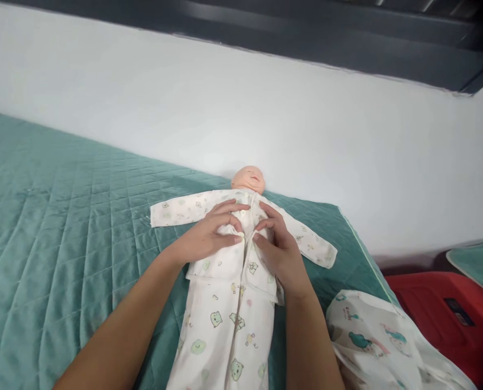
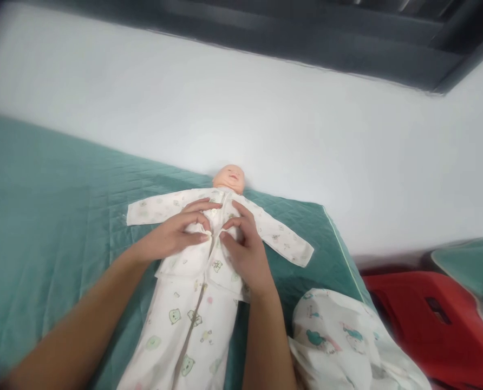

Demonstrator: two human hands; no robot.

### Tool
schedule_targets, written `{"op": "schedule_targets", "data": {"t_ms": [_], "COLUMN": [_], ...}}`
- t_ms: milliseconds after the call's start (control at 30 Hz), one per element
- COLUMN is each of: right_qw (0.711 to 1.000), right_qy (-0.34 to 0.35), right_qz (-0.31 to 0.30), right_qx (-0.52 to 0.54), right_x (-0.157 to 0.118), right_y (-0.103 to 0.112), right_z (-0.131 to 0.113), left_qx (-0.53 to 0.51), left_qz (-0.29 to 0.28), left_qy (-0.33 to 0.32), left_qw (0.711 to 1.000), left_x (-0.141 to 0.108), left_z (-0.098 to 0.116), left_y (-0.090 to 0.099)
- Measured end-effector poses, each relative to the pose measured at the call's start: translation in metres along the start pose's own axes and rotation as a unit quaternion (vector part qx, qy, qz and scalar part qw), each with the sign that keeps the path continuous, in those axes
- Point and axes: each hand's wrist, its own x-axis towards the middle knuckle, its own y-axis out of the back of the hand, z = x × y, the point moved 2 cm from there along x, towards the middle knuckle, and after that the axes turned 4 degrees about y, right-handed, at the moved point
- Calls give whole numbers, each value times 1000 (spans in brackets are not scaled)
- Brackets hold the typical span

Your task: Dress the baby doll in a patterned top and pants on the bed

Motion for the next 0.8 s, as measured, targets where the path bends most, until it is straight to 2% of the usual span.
{"op": "schedule_targets", "data": {"t_ms": [67,133,200,233,300,333,433,500,567,633,733,800], "right_qw": [991,965,942,938,943,948,961,963,957,937,890,879], "right_qy": [-31,-81,-132,-151,-169,-169,-156,-157,-180,-211,-214,-183], "right_qz": [74,176,266,289,288,267,200,173,181,235,350,365], "right_qx": [106,177,158,116,14,-31,-113,-136,-140,-150,-198,-248], "right_x": [1,1,1,2,3,4,6,6,5,2,-2,-3], "right_y": [4,10,17,19,21,20,15,13,17,29,51,58], "right_z": [3,8,14,15,15,14,9,8,10,14,20,25], "left_qx": [-128,-260,-321,-315,-247,-198,-76,-37,-14,11,88,169], "left_qz": [47,135,238,283,335,334,268,248,279,339,445,488], "left_qy": [28,65,103,124,170,196,257,262,242,233,247,231], "left_qw": [990,954,911,897,893,900,925,932,929,912,856,825], "left_x": [0,0,0,0,0,1,4,4,1,-4,-15,-18], "left_z": [-2,-7,-15,-19,-24,-25,-24,-23,-26,-32,-47,-55], "left_y": [6,13,19,21,22,21,15,15,24,41,68,77]}}
